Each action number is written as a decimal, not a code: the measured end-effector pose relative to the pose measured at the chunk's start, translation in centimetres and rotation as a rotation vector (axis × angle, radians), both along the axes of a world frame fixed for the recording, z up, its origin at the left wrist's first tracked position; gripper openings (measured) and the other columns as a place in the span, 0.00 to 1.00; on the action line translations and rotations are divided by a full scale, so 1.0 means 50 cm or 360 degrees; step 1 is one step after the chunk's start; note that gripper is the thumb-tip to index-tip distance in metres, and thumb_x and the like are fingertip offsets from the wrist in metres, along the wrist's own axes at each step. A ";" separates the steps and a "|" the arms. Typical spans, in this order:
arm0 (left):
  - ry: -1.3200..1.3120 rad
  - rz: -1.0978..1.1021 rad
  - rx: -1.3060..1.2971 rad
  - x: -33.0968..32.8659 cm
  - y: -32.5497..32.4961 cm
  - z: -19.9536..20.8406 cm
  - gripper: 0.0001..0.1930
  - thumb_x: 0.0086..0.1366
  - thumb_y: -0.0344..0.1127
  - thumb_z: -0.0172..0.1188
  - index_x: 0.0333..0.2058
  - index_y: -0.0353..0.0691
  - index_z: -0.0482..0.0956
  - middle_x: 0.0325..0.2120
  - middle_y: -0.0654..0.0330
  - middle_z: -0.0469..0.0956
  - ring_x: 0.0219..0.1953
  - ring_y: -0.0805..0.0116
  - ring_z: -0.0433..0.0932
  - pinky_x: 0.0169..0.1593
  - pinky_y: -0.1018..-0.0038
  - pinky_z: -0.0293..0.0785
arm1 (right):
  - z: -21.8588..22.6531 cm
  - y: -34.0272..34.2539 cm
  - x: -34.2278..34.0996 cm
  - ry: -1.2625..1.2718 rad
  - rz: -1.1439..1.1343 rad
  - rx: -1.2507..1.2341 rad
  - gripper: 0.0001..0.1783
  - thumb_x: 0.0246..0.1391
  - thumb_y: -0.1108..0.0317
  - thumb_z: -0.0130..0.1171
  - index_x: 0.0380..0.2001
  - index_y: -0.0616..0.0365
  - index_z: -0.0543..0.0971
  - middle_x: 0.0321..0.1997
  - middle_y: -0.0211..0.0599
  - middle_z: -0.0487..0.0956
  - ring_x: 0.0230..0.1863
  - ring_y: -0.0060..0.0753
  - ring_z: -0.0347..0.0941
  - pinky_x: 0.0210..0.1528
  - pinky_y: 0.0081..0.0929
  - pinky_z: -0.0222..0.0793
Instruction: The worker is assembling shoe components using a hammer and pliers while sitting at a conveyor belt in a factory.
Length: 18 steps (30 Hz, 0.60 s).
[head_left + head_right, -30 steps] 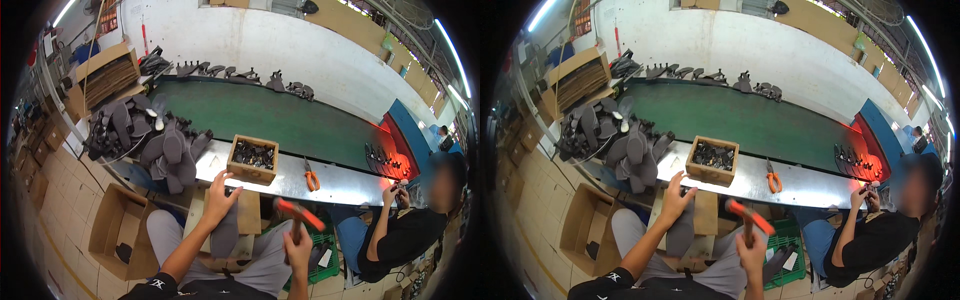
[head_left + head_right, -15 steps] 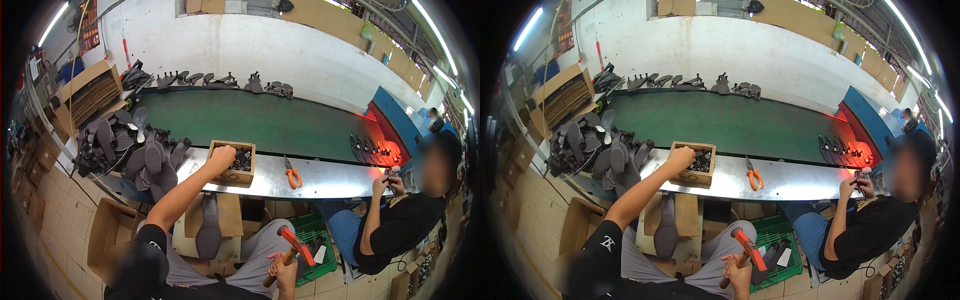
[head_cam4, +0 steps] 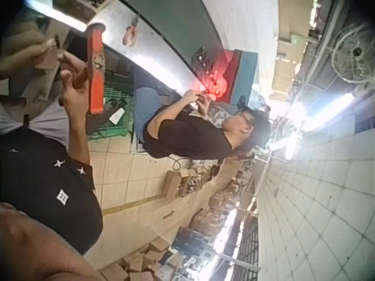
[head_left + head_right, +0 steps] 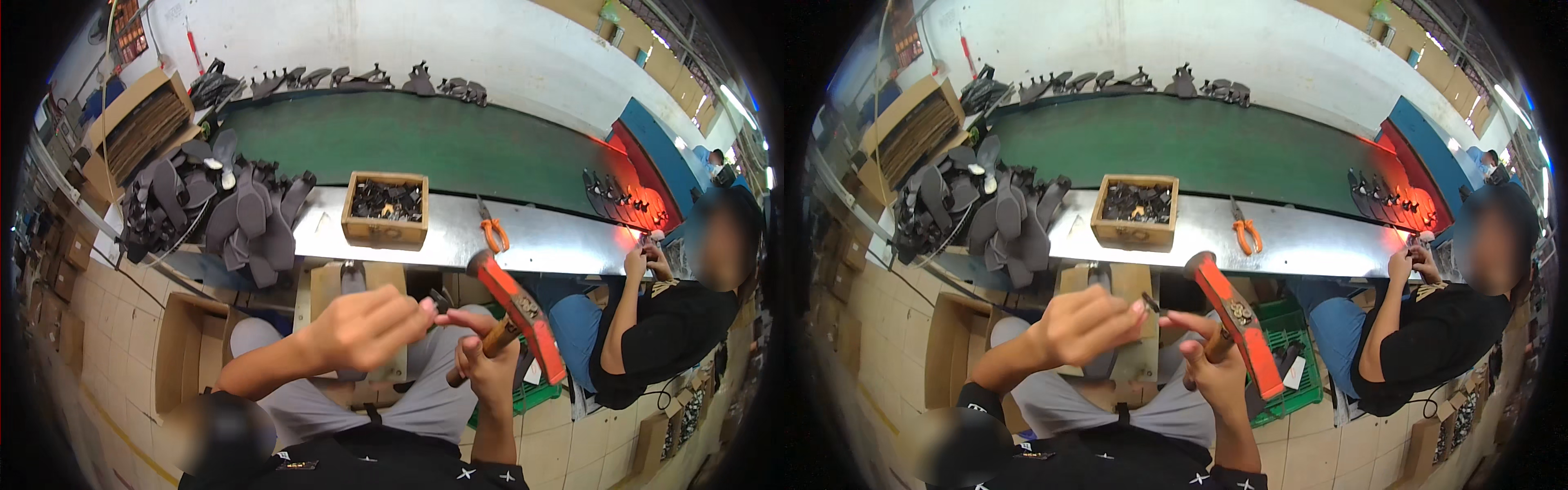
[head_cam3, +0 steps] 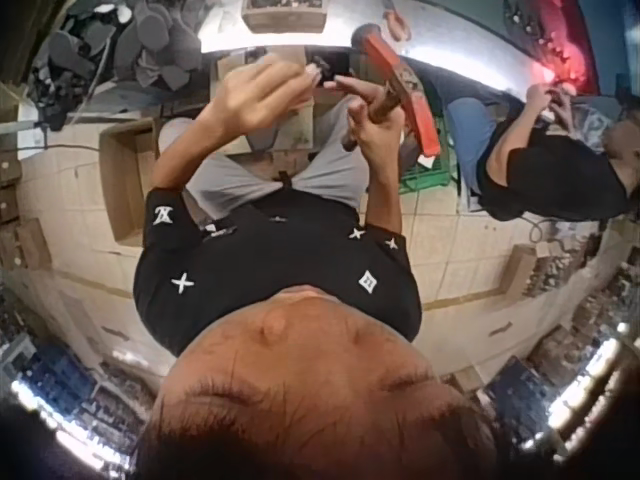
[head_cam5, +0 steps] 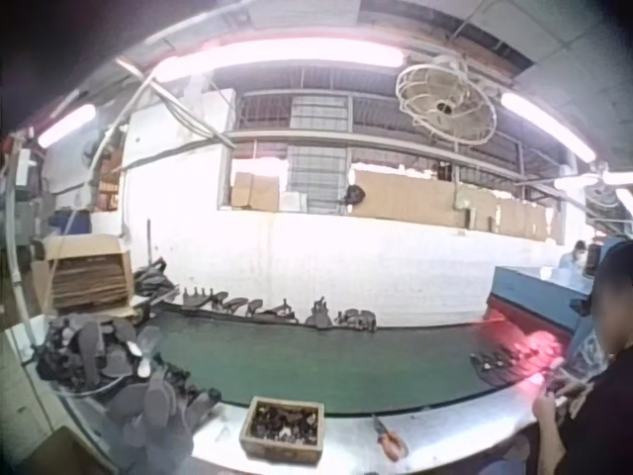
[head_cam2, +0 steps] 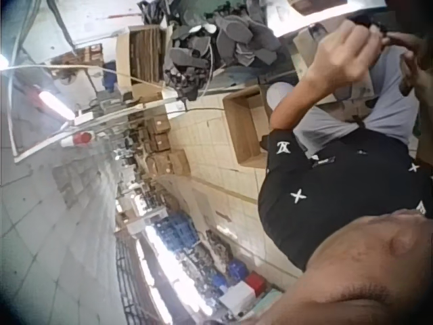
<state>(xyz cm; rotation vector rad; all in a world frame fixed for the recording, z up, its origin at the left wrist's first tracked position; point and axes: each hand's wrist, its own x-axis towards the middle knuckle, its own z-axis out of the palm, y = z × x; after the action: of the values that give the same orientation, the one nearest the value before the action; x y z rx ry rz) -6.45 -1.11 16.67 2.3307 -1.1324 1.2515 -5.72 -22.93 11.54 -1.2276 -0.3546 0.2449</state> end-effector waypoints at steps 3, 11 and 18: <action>-0.0238 -0.0019 0.0231 -0.046 0.015 -0.012 0.10 0.48 0.25 0.65 0.32 0.29 0.82 0.25 0.61 0.73 0.22 0.75 0.70 0.23 0.81 0.66 | 0.016 0.034 -0.011 -0.0049 0.0133 0.0075 0.21 0.58 0.61 0.66 0.48 0.66 0.79 0.43 0.40 0.83 0.20 0.13 0.67 0.18 0.13 0.61; 0.0319 0.0123 -0.0335 -0.036 0.077 -0.138 0.20 0.56 0.41 0.68 0.42 0.34 0.79 0.30 0.58 0.78 0.30 0.66 0.77 0.34 0.74 0.72 | 0.002 0.091 0.007 -0.0274 -0.0053 -0.0138 0.09 0.55 0.76 0.62 0.39 0.67 0.80 0.40 0.44 0.82 0.19 0.11 0.66 0.20 0.12 0.60; 0.1196 0.0688 -0.1081 0.073 0.197 -0.366 0.21 0.53 0.46 0.71 0.43 0.43 0.81 0.36 0.61 0.82 0.43 0.60 0.78 0.58 0.65 0.60 | -0.101 0.201 0.154 -0.0522 0.0134 -0.0689 0.14 0.54 0.73 0.66 0.43 0.67 0.81 0.38 0.36 0.84 0.34 0.19 0.77 0.36 0.18 0.73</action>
<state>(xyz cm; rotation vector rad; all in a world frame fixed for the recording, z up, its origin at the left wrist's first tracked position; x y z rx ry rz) -2.78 8.72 -1.65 2.1932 0.0464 0.5852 1.99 -12.89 6.48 -1.6876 -0.6619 0.1972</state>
